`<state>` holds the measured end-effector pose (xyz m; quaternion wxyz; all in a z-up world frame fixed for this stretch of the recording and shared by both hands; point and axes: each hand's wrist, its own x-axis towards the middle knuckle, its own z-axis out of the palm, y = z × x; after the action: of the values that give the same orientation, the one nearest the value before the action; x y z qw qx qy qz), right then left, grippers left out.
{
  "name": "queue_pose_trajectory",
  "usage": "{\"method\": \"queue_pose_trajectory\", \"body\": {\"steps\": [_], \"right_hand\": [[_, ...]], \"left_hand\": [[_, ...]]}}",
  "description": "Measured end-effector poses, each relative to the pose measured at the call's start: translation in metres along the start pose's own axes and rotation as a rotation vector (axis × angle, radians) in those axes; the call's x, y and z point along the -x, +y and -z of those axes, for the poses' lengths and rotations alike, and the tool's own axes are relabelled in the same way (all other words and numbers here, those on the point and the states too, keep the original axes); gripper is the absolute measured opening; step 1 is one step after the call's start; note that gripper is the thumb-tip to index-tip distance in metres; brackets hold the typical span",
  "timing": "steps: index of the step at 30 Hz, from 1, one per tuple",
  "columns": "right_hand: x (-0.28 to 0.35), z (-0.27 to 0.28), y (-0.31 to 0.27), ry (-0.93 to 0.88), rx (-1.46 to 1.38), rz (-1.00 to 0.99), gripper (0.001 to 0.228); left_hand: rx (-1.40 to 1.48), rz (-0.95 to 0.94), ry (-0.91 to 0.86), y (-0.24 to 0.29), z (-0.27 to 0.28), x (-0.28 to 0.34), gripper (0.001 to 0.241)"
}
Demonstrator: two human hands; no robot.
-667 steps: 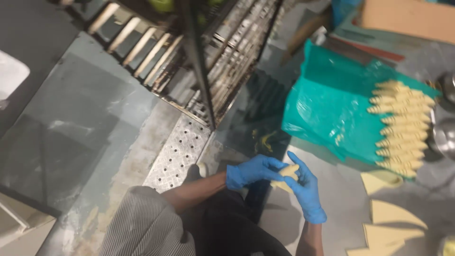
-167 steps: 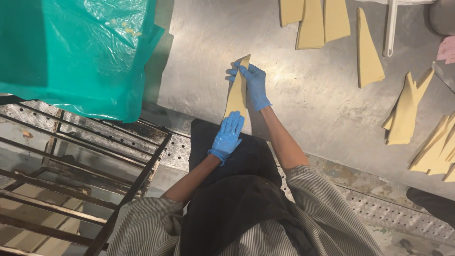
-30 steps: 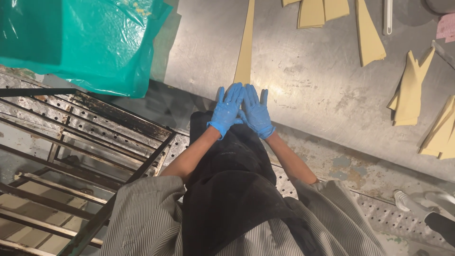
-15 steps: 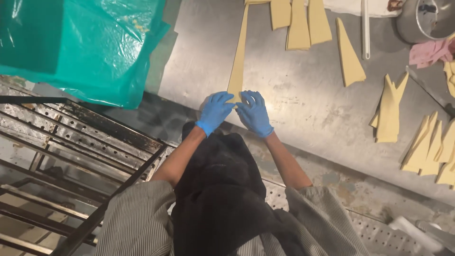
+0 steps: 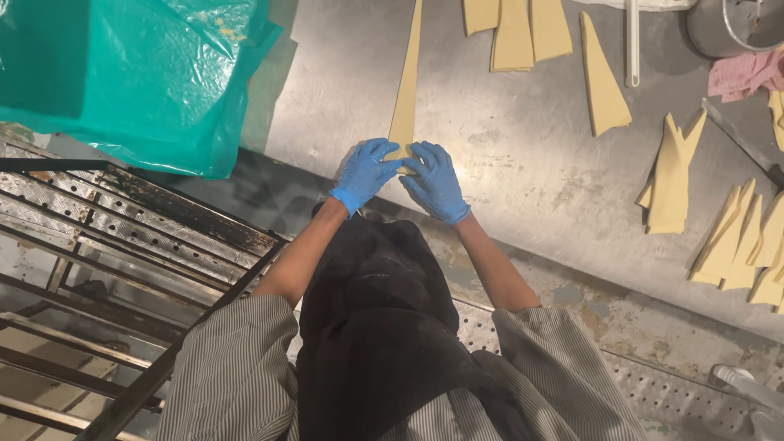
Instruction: Rolling triangular pieces of dough into croissant shapes and placing them in a tray.
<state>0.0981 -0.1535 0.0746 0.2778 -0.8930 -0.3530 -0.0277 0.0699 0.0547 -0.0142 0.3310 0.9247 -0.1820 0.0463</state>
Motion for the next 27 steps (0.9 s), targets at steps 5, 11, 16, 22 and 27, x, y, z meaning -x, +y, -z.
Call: {"method": "queue_pose_trajectory", "body": {"steps": [5,11,16,22,27], "right_hand": [[0.000,-0.006,0.008,-0.046,0.012,-0.026,0.031],[-0.013,0.001,0.004,-0.045,-0.076,-0.041,0.041],[-0.012,-0.014,0.021,-0.061,-0.040,-0.031,0.035],[-0.013,-0.018,0.027,-0.068,-0.043,-0.024,0.035],[-0.025,-0.010,0.027,-0.077,-0.079,-0.019,0.037]], "left_hand": [[0.061,0.034,-0.019,0.006,0.016,-0.009,0.035],[0.117,0.099,-0.029,0.001,0.019,-0.016,0.020],[0.153,0.081,-0.075,0.002,0.025,-0.023,0.024],[0.129,0.099,-0.085,-0.009,0.017,-0.024,0.021],[0.152,0.088,-0.087,-0.009,0.024,-0.034,0.028]]}}
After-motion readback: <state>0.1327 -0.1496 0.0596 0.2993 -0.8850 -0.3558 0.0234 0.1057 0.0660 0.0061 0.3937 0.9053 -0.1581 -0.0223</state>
